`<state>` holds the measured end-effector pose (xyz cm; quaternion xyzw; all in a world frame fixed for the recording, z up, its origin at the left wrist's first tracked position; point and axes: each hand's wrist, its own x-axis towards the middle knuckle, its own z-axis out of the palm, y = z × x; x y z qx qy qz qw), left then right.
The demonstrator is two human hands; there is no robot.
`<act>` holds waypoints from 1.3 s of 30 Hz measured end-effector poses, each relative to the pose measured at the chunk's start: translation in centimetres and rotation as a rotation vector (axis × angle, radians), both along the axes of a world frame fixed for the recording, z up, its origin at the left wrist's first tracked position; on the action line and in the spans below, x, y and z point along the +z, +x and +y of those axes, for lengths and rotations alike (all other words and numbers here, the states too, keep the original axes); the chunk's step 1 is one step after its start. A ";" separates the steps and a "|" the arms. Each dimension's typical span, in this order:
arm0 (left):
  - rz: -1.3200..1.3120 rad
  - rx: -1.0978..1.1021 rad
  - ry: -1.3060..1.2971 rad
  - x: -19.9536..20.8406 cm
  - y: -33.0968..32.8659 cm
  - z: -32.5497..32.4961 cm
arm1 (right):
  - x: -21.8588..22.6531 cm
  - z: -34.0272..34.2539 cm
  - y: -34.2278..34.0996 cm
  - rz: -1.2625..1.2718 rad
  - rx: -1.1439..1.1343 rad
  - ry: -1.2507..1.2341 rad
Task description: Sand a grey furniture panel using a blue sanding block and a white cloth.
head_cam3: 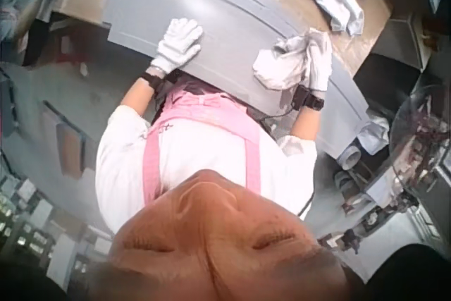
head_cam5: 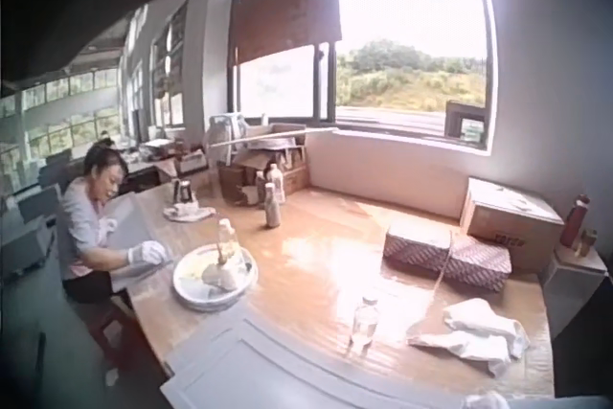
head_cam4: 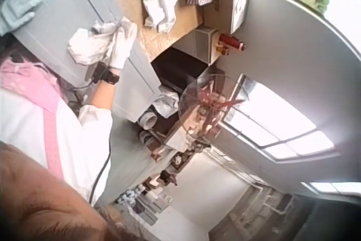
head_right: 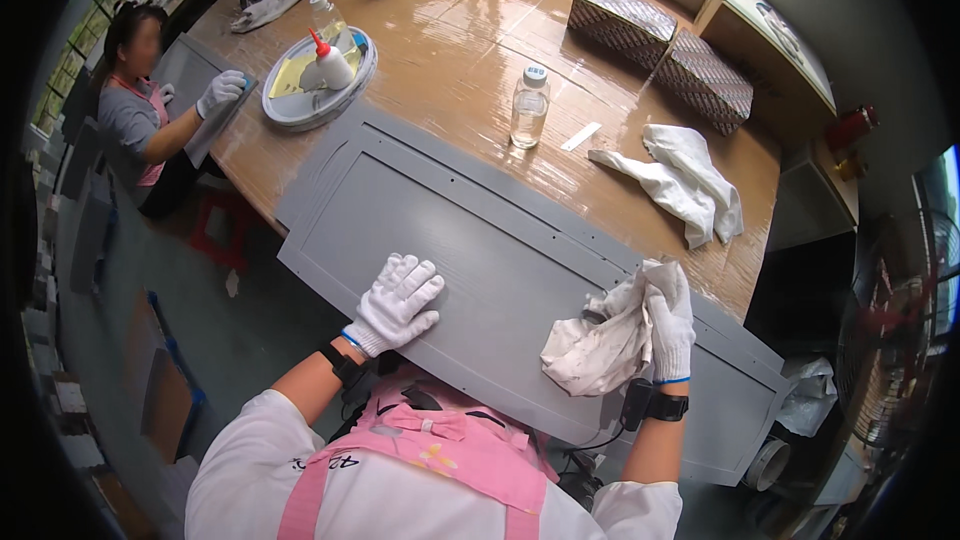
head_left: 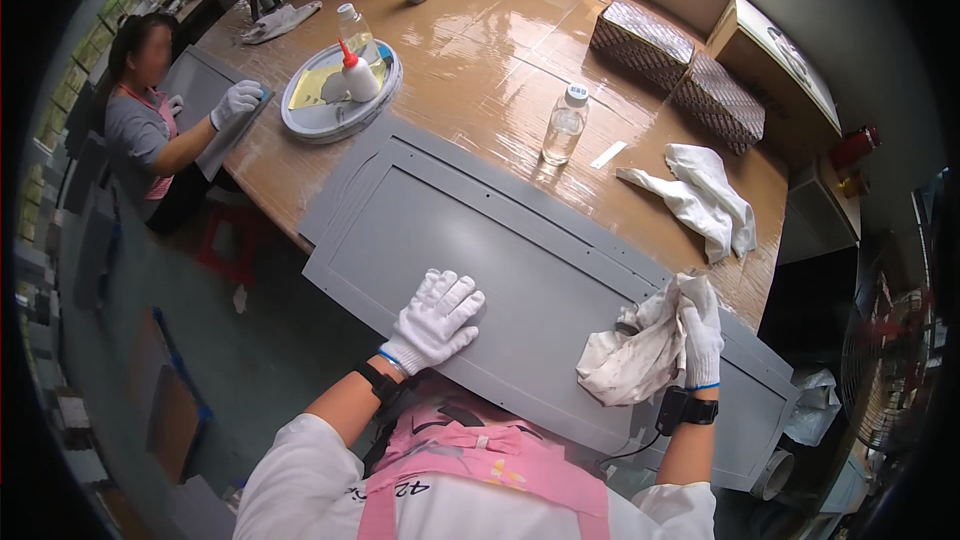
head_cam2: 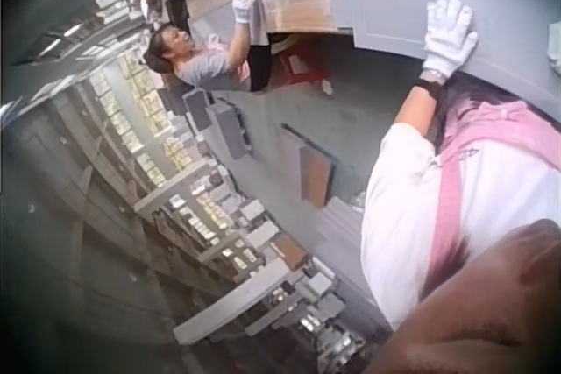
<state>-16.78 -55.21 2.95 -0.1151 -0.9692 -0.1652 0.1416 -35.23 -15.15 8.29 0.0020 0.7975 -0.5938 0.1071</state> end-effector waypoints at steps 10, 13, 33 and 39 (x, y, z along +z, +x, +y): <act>-0.386 0.726 0.641 -4.9 9.4 -22.7 | -7.2 -23.2 5.8 0.373 0.140 1.052; -0.528 0.734 1.062 -3.5 8.2 -22.9 | -6.6 -36.0 3.8 0.511 0.291 0.967; -0.782 0.526 1.429 -2.7 7.8 -25.9 | -6.6 -41.5 8.5 0.541 0.428 0.774; -0.875 0.530 1.165 -4.4 8.4 -26.4 | -5.3 -52.5 12.7 0.798 1.088 0.447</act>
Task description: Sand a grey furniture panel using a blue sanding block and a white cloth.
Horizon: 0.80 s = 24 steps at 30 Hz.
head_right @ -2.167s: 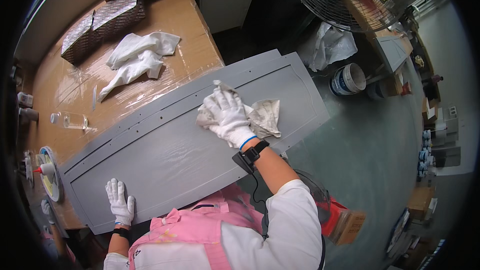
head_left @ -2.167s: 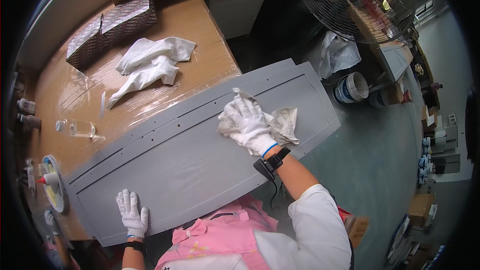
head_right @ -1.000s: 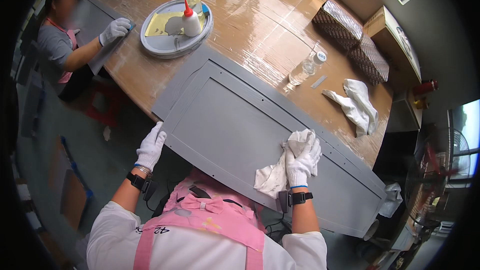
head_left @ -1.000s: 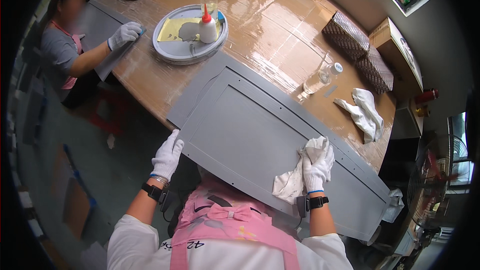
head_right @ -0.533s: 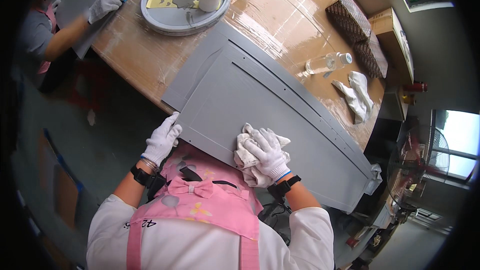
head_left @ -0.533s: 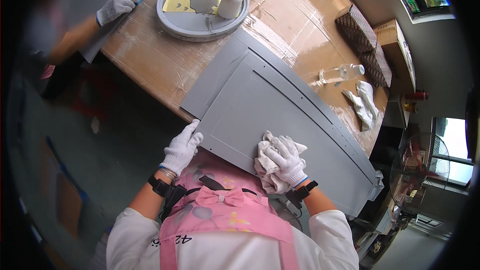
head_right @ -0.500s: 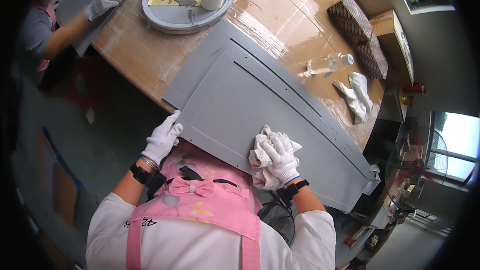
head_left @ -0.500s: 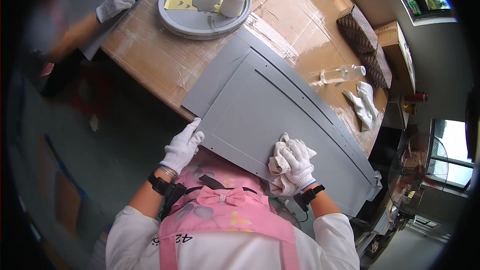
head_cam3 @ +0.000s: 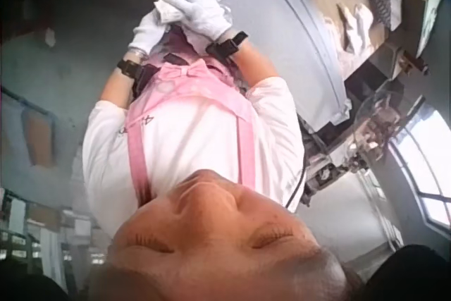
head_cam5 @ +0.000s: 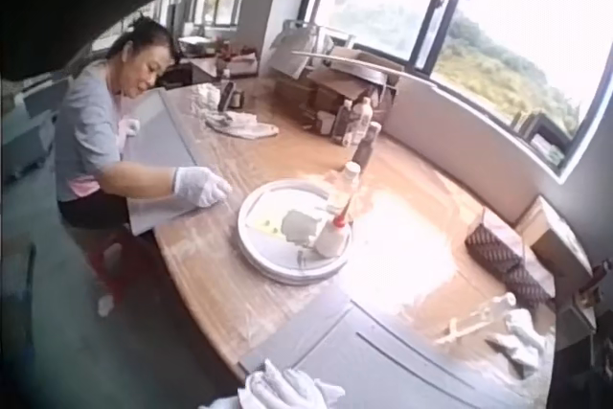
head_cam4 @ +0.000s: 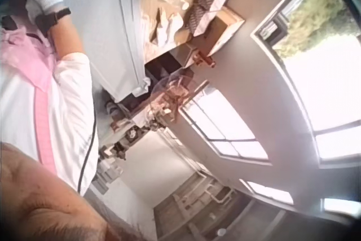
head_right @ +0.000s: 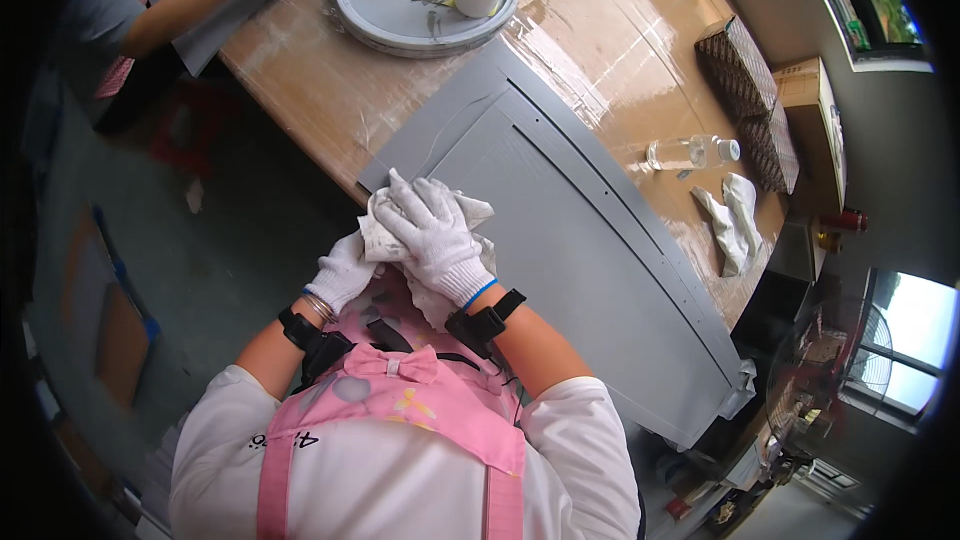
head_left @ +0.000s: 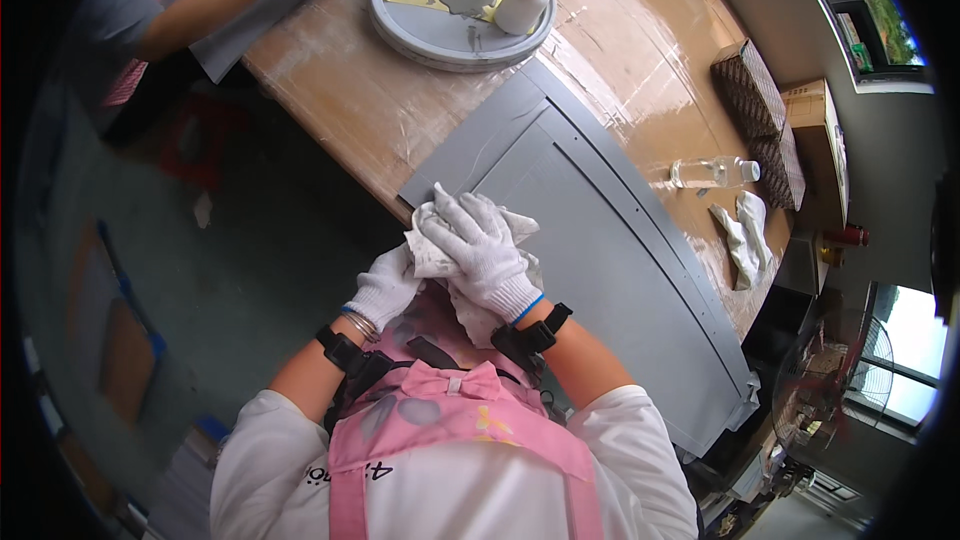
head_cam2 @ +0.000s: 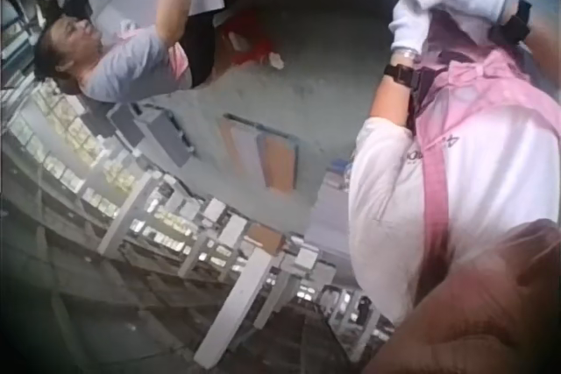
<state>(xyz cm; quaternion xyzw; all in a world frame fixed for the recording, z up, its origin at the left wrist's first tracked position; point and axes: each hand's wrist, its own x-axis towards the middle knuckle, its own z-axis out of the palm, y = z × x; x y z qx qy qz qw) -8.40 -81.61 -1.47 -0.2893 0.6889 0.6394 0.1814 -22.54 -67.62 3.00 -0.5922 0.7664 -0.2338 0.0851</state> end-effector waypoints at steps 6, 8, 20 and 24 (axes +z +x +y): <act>0.115 0.043 -0.045 0.2 -0.2 0.5 | 2.3 13.7 -1.2 -0.006 -0.093 0.203; 0.125 0.068 -0.097 1.2 -0.5 0.8 | 3.6 19.0 -3.6 0.038 -0.291 0.210; 0.080 0.110 -0.153 1.3 -0.7 1.6 | 9.0 30.3 -15.0 -0.395 -1.052 0.240; 0.054 0.151 -0.211 1.7 -1.1 2.3 | 2.4 31.8 -27.3 -0.725 -1.360 -0.028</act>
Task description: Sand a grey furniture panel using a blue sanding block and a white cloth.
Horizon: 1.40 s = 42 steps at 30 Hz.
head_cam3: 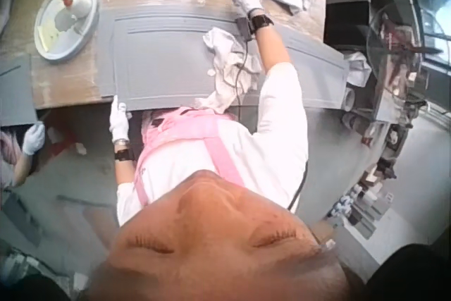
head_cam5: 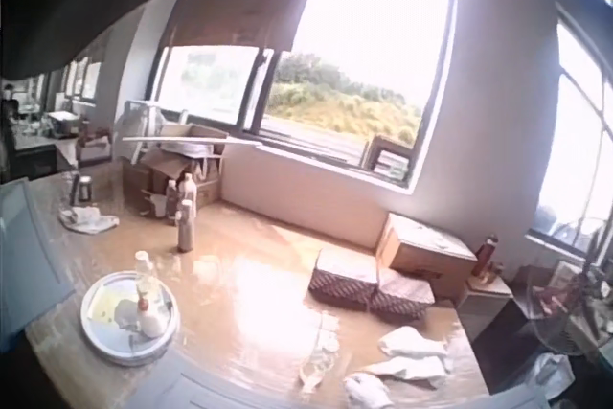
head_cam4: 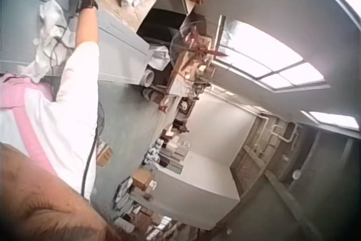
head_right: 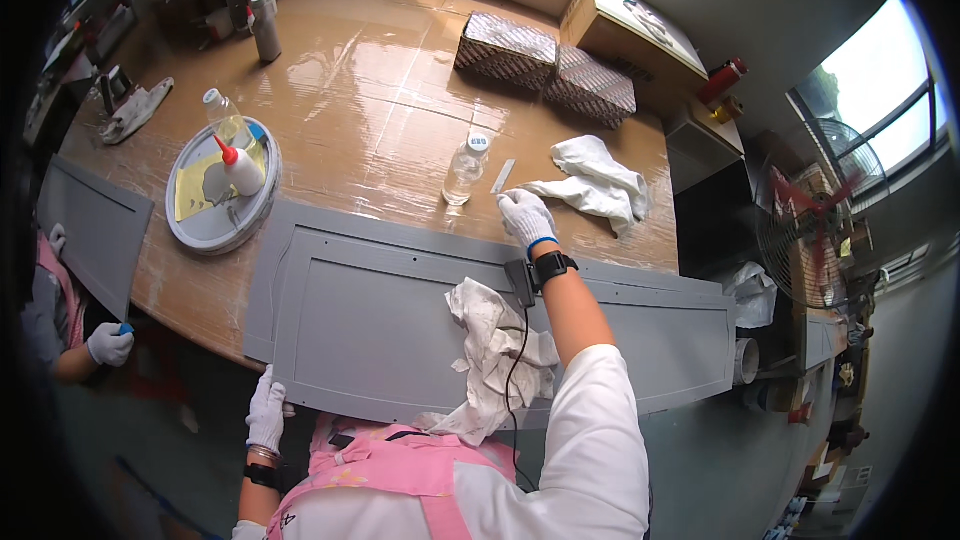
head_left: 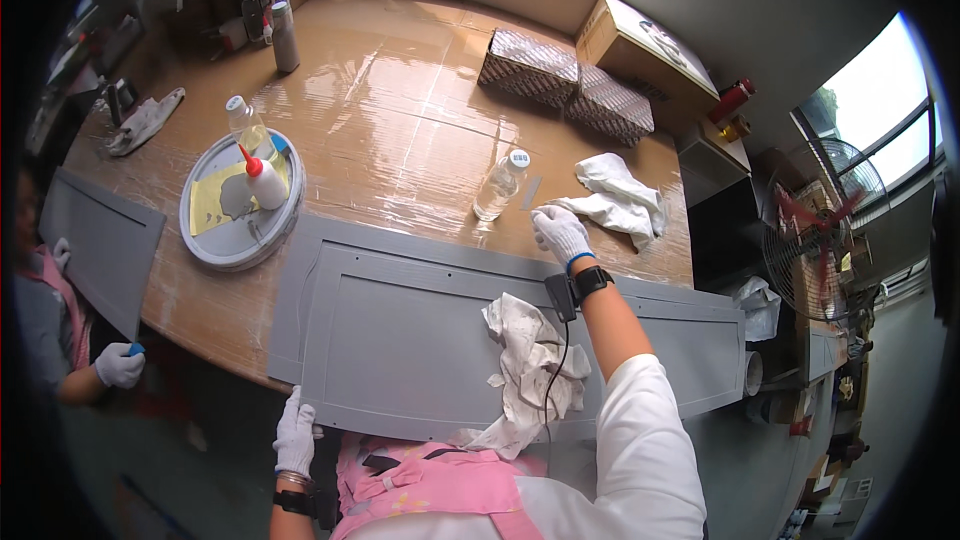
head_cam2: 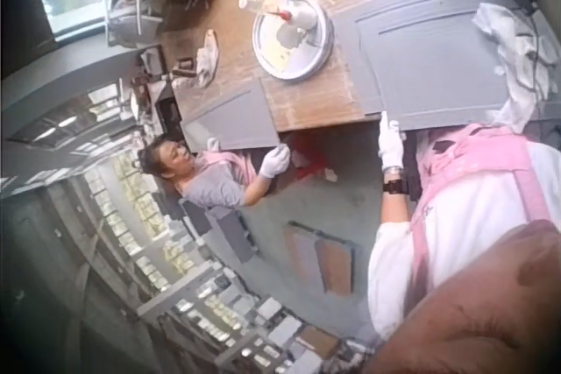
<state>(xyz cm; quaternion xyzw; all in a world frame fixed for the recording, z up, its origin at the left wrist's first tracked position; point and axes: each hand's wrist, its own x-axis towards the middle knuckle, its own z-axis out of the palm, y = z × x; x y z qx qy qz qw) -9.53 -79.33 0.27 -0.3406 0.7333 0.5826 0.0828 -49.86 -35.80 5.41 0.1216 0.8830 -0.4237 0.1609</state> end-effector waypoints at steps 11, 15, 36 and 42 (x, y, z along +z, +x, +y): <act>-0.056 0.151 -0.064 -0.7 0.3 1.3 | -4.9 -4.6 -12.2 -0.059 0.040 0.679; -0.042 0.187 -0.094 -0.3 0.3 1.9 | -4.5 -5.2 -11.8 -0.078 0.008 0.640; -0.051 0.189 -0.118 -1.0 0.5 1.8 | -5.0 -3.8 -11.9 -0.014 0.201 0.621; -0.057 0.185 -0.127 -0.8 0.0 2.1 | -5.4 -4.1 -12.2 0.014 0.114 0.602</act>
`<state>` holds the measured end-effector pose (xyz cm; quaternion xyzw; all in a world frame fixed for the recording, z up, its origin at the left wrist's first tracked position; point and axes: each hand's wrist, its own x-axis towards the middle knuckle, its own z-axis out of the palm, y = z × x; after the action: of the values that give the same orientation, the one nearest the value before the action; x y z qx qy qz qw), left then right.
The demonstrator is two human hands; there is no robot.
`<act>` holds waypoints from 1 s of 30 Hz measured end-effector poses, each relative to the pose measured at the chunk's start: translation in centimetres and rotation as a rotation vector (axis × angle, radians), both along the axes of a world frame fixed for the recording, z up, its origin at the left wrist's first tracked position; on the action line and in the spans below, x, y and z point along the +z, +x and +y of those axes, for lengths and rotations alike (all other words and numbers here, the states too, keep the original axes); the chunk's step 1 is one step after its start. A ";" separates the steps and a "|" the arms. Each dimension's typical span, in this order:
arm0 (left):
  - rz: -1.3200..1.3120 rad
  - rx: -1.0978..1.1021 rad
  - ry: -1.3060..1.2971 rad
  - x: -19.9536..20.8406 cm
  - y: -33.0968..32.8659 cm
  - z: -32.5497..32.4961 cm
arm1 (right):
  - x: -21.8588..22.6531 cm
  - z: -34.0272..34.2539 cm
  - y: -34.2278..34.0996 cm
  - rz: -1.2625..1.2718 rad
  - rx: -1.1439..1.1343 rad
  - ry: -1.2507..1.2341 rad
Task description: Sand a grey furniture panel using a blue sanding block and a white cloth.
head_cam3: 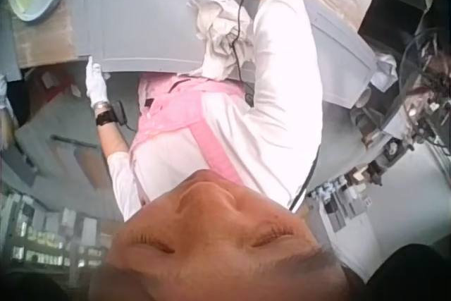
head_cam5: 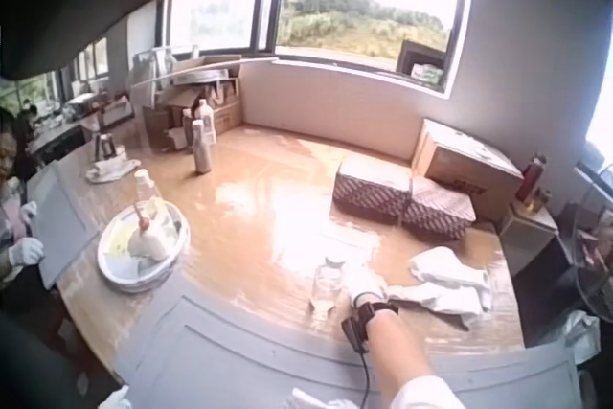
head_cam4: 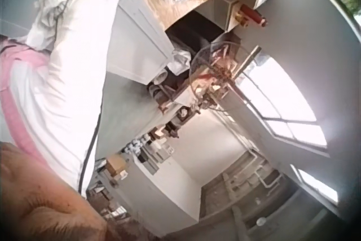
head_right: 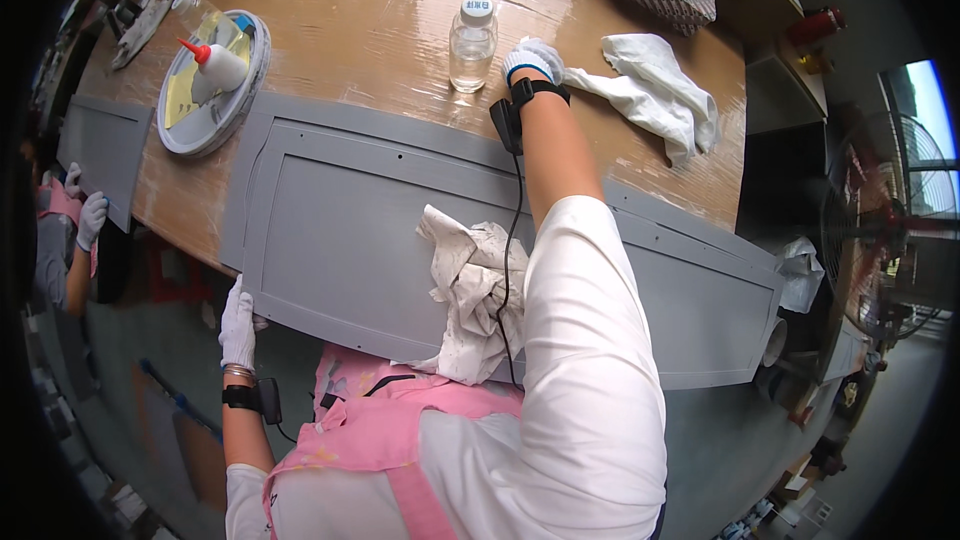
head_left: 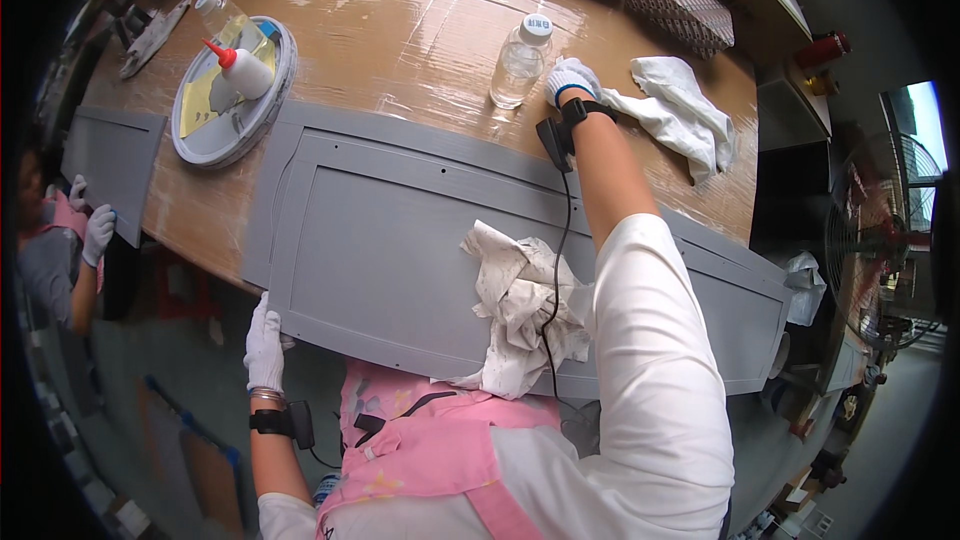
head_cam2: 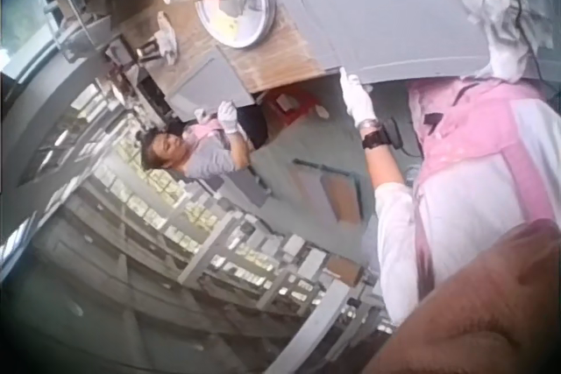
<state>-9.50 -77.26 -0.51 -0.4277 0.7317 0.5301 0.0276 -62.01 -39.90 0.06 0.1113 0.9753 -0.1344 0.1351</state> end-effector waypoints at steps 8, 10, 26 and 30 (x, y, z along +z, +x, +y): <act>-0.005 -0.016 -0.024 0.2 0.0 0.0 | -1.1 1.1 0.6 0.115 0.025 0.077; -0.001 -0.015 -0.027 0.4 -0.3 0.2 | -1.2 2.2 0.6 0.132 0.073 0.080; -0.009 -0.306 0.301 2.7 -0.1 -4.0 | 15.6 6.3 31.9 -0.115 0.089 -0.979; 0.077 -0.420 0.377 2.1 -0.1 -5.9 | 9.0 4.7 39.3 -0.608 0.035 -0.921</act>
<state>-9.63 -83.12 1.58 -0.2336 0.6934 0.6553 0.1878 -22.73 -35.20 9.02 0.0582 0.7345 -0.5065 0.4478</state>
